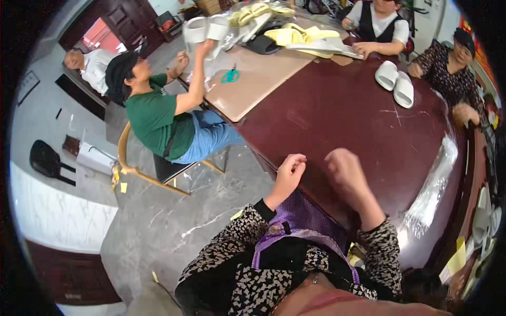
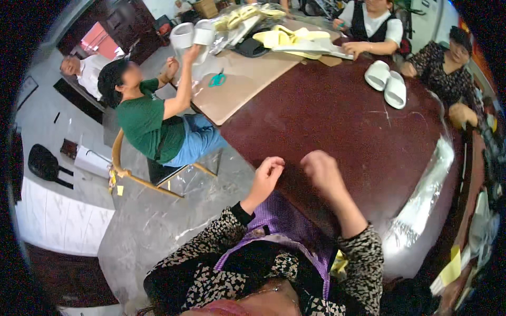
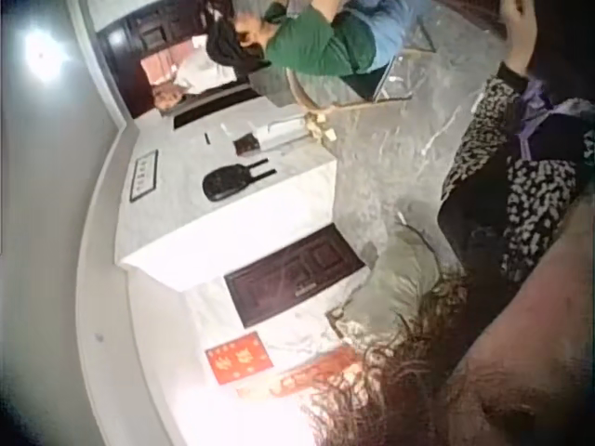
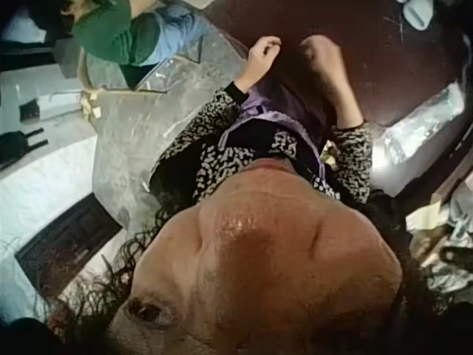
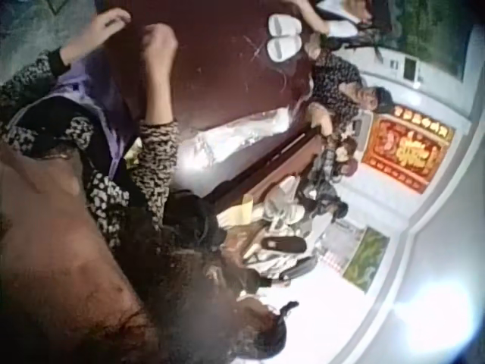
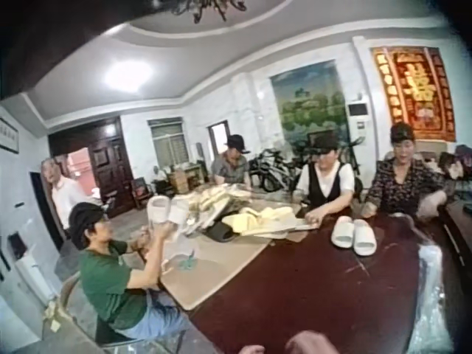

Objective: The person ties pairs of slippers together by threading string through each slipper by hand, working on white, yellow, and black slippers on a table.

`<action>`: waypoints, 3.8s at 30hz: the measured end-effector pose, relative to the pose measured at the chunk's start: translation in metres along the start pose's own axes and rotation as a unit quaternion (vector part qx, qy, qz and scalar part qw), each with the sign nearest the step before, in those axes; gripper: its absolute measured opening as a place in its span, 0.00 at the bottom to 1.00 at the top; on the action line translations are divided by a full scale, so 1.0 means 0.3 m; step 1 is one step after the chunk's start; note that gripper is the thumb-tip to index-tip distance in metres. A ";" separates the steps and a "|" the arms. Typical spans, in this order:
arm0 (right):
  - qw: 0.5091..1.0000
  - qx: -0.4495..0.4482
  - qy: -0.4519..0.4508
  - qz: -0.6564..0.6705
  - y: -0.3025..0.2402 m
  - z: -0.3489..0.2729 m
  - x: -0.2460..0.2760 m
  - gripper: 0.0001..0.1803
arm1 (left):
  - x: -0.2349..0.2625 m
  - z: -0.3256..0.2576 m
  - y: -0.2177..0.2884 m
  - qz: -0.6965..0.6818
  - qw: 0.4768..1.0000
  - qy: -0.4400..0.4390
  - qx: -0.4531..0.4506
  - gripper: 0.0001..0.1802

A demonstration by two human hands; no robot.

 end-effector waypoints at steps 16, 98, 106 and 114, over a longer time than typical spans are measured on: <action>0.956 -0.166 0.074 0.229 0.135 -0.271 -0.146 0.13 | -0.184 -0.053 0.012 -0.073 0.991 -0.106 0.043 0.07; 0.774 -0.191 0.020 0.603 0.291 -0.352 -0.192 0.09 | 0.171 0.513 -0.406 0.454 0.874 -0.121 0.119 0.26; 0.761 -0.208 0.032 0.613 0.280 -0.403 -0.251 0.09 | 0.128 0.529 -0.502 0.461 0.857 -0.190 0.128 0.28; 0.764 -0.203 0.042 0.611 0.282 -0.421 -0.214 0.08 | -0.080 0.545 -0.458 0.477 0.838 -0.230 0.129 0.24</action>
Point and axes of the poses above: each hand's wrist, its own z-axis towards the middle knuckle, its own x-axis out of the back of the hand, y = z × x, the point moved 8 cm from there along z, towards the middle knuckle, and after that the axes turned 11 degrees about -y, right-handed, at the moved point
